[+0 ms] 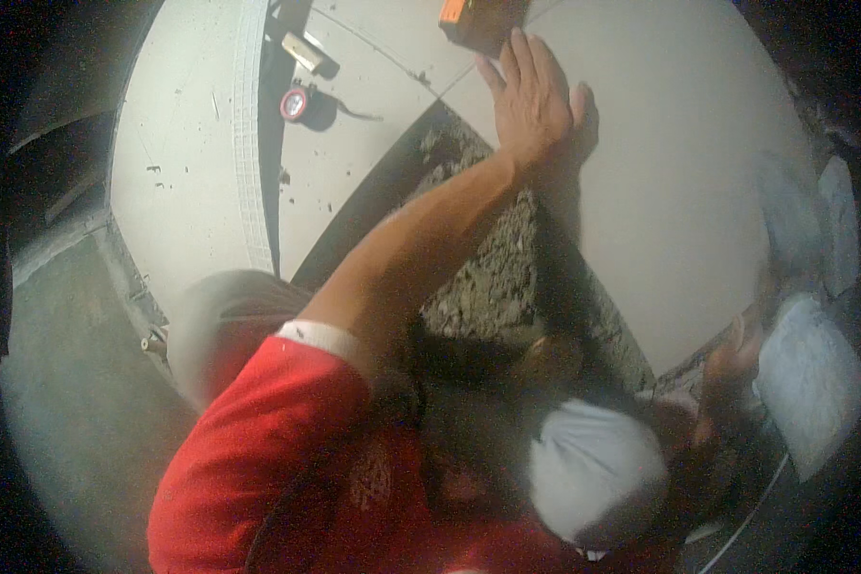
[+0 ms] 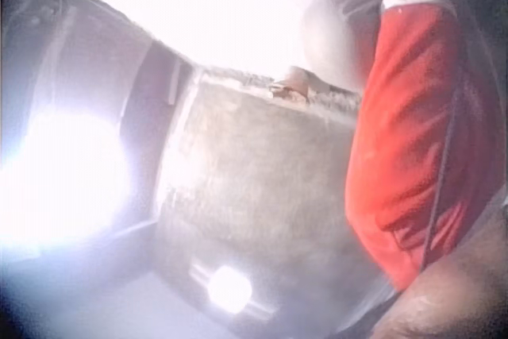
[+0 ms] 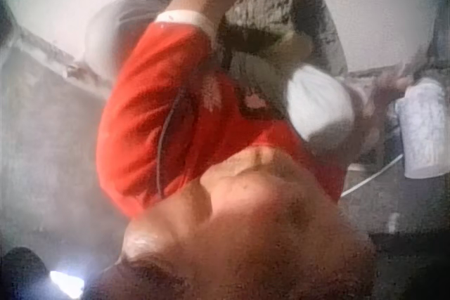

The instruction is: The person installs a large floor tile by tapping it with a rubber mallet and checking alignment with a spirit level. The tile is pressed into place on a bed of mortar, and the level is used repeatedly to verify flatness.

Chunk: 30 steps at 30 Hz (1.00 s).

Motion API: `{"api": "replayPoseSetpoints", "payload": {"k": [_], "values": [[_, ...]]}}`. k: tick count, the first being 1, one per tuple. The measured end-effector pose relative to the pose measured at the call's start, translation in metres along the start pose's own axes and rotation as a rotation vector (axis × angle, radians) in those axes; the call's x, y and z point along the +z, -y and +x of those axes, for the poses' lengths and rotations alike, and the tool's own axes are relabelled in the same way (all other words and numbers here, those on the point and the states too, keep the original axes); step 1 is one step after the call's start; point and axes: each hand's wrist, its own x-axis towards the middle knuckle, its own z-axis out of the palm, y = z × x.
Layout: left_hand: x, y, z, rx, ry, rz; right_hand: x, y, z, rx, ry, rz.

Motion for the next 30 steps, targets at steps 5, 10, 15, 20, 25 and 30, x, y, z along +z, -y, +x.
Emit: {"api": "replayPoseSetpoints", "payload": {"k": [5,10,15,20,25,30], "values": [[0.006,-0.003,-0.008,-0.025,0.038,0.062,0.004,-0.009,0.002,-0.106,0.391,-0.363],[0.000,-0.007,-0.011,-0.012,0.054,-0.005,0.019,0.015,0.005,0.118,0.292,-0.112],[-0.006,-0.003,-0.007,-0.020,0.031,-0.058,0.053,0.081,-0.006,-0.042,0.112,-0.047],[-0.015,0.020,-0.007,0.037,0.039,-0.088,0.089,0.123,-0.030,0.097,0.207,0.211],[-0.027,0.047,-0.006,0.165,0.008,-0.061,0.093,0.129,-0.029,-0.030,0.146,0.120],[-0.029,0.045,-0.006,0.157,0.036,0.027,0.066,0.150,0.023,-0.317,0.079,0.022]]}}
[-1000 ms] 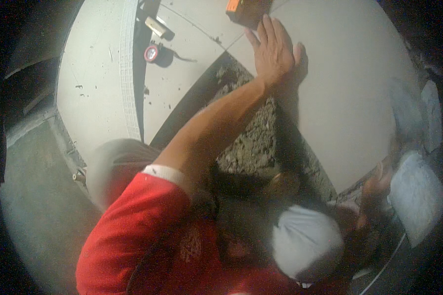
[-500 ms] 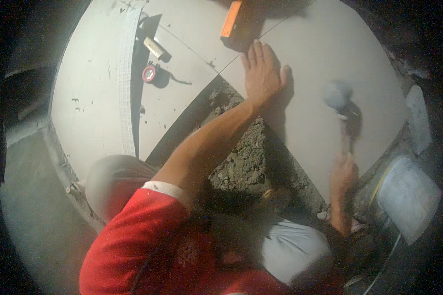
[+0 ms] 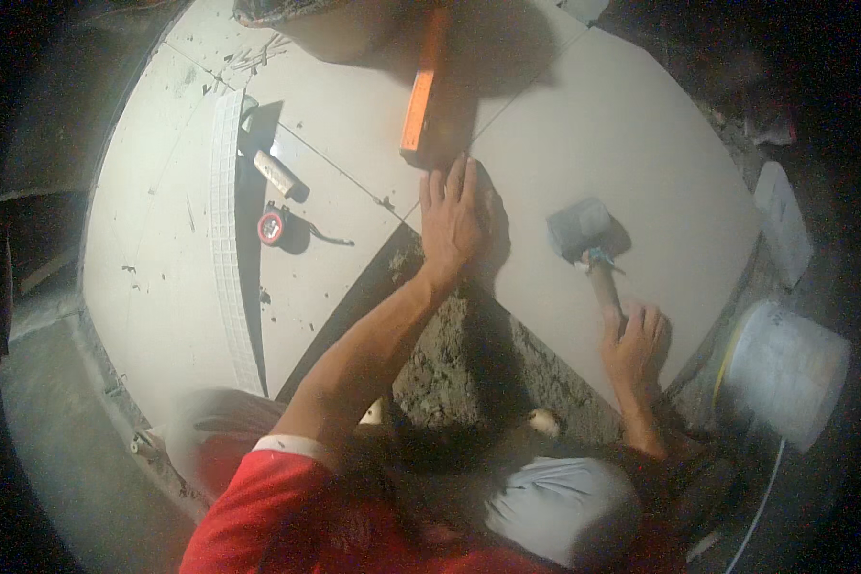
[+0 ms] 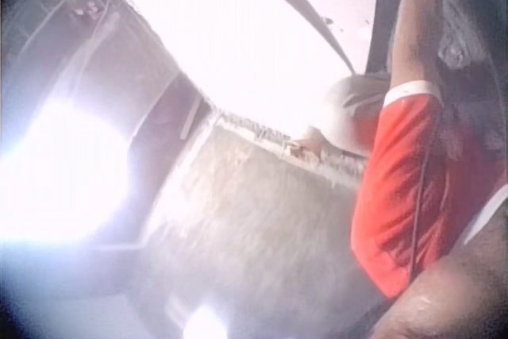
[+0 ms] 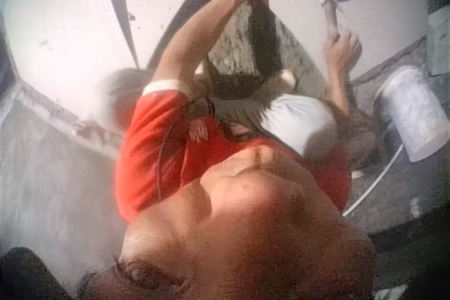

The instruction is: The person installs a large floor tile by tapping it with a rubber mallet and checking alignment with a spirit level. The tile is pressed into place on a bed of mortar, and the level is used repeatedly to verify flatness.

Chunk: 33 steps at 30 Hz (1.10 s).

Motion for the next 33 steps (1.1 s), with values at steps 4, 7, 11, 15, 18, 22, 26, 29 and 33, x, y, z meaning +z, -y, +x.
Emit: {"api": "replayPoseSetpoints", "payload": {"k": [4,7,11,15,18,22,26,29,33], "values": [[-0.003,-0.004,0.002,-0.038,0.054,-0.060,0.018,0.073,0.153,-0.236,-0.290,0.200],[-0.005,-0.003,0.004,-0.035,0.084,-0.020,0.053,0.170,0.284,-0.238,-0.176,0.640],[-0.005,-0.002,0.004,-0.061,0.125,0.009,0.088,0.266,0.418,0.183,0.361,0.686],[0.000,0.000,0.002,-0.039,0.131,0.009,0.104,0.293,0.446,0.380,0.077,0.507],[0.003,0.001,0.002,-0.051,0.183,0.028,0.099,0.284,0.443,0.454,0.042,0.543],[0.004,0.001,0.002,-0.018,0.116,0.083,0.067,0.250,0.435,0.399,-0.007,0.608],[0.003,0.001,0.002,-0.009,0.106,0.060,0.017,0.193,0.398,0.183,-0.030,0.718],[0.001,0.000,0.003,-0.005,0.127,0.079,-0.029,0.107,0.352,0.063,0.166,0.592],[-0.004,-0.005,0.004,-0.012,0.140,0.093,-0.065,-0.027,0.279,-0.170,0.089,0.308]]}}
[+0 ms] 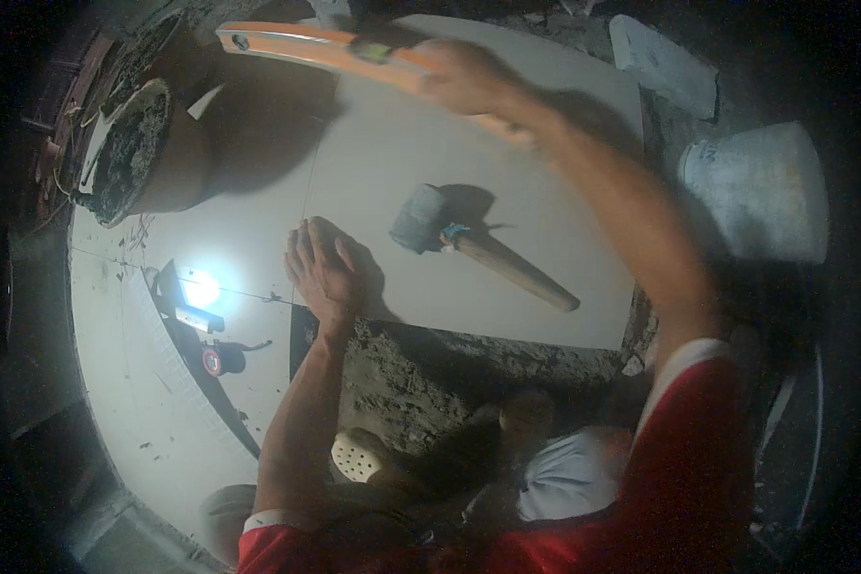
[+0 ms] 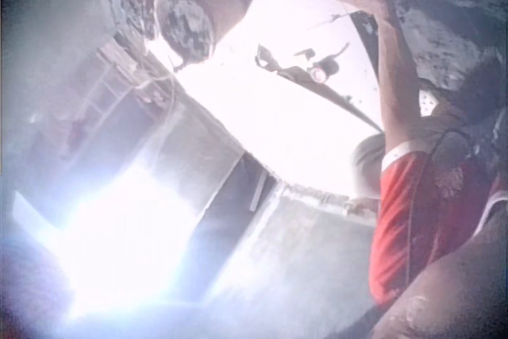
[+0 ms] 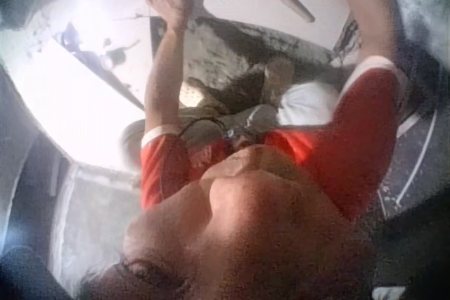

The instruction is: The person installs a large floor tile by tapping it with a rubber mallet and checking alignment with a spirit level. The tile is pressed into place on a bed of mortar, and the level is used repeatedly to verify flatness.

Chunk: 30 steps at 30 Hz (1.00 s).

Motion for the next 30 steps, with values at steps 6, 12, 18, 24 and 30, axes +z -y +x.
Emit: {"api": "replayPoseSetpoints", "payload": {"k": [6,12,18,24,30], "values": [[-0.005,-0.006,0.001,-0.017,0.000,-0.001,-0.035,-0.138,-0.086,0.093,-0.073,-0.334],[-0.005,-0.004,0.002,-0.001,-0.011,-0.002,-0.017,-0.198,-0.095,0.174,-0.010,-0.330],[-0.006,-0.005,0.002,0.011,-0.009,-0.024,0.002,-0.218,-0.082,0.162,0.002,-0.355],[-0.008,-0.006,0.005,-0.006,0.016,0.024,0.008,-0.220,-0.073,0.198,-0.001,-0.444],[-0.009,-0.005,0.008,-0.012,0.078,0.049,0.013,-0.251,-0.074,0.079,-0.017,-0.375]]}}
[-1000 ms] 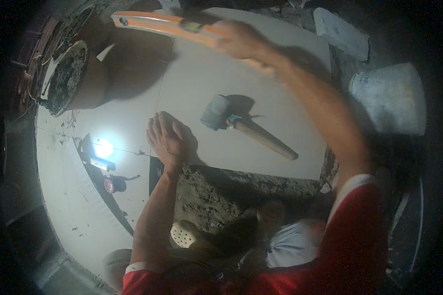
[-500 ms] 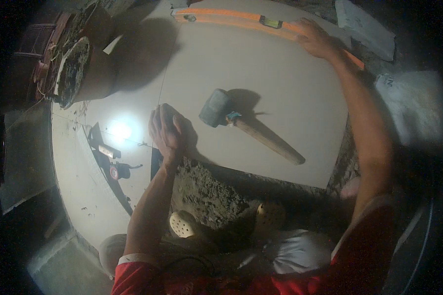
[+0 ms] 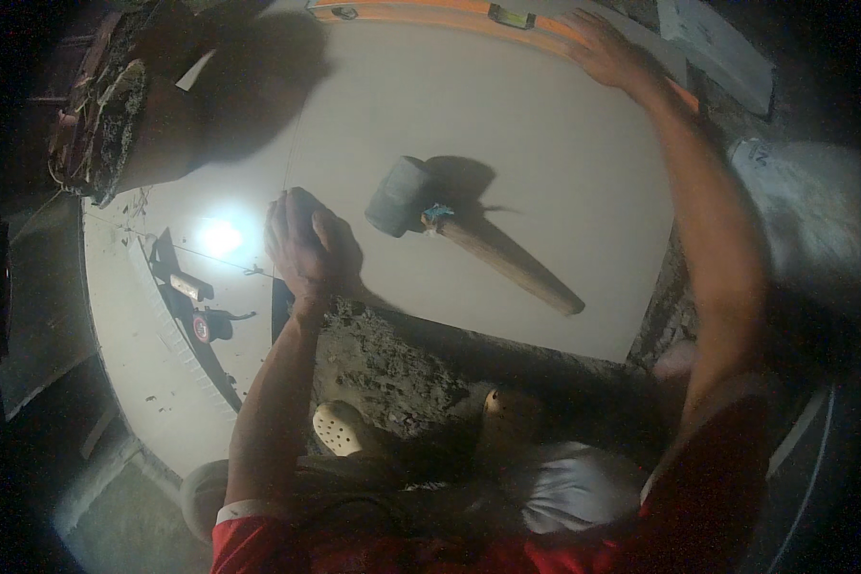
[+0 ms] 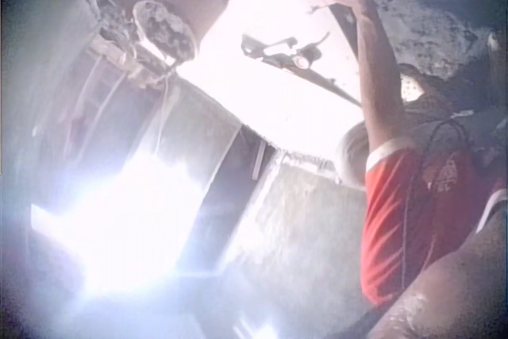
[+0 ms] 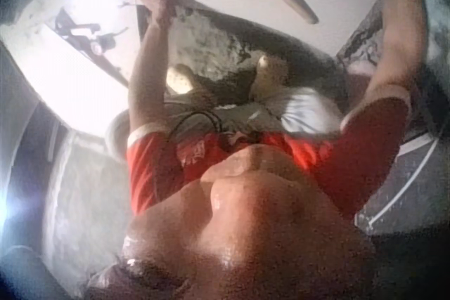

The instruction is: The person installs a large floor tile by tapping it with a rubber mallet and checking alignment with a spirit level. The tile is pressed into place on a bed of mortar, and the level is used repeatedly to verify flatness.

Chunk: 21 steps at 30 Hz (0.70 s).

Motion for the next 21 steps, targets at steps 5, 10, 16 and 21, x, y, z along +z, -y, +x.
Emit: {"api": "replayPoseSetpoints", "payload": {"k": [5,10,16,21], "values": [[0.002,0.001,-0.002,0.027,-0.072,-0.041,0.011,-0.012,0.005,-0.045,-0.129,-0.033],[0.001,0.002,-0.002,0.019,-0.009,-0.034,-0.017,0.009,-0.003,-0.012,-0.051,0.060],[0.004,0.001,-0.003,0.081,-0.132,-0.061,-0.045,0.018,-0.046,0.170,-0.162,0.031],[0.006,0.003,-0.004,0.061,-0.130,-0.035,-0.040,-0.012,-0.083,0.244,-0.282,0.000]]}}
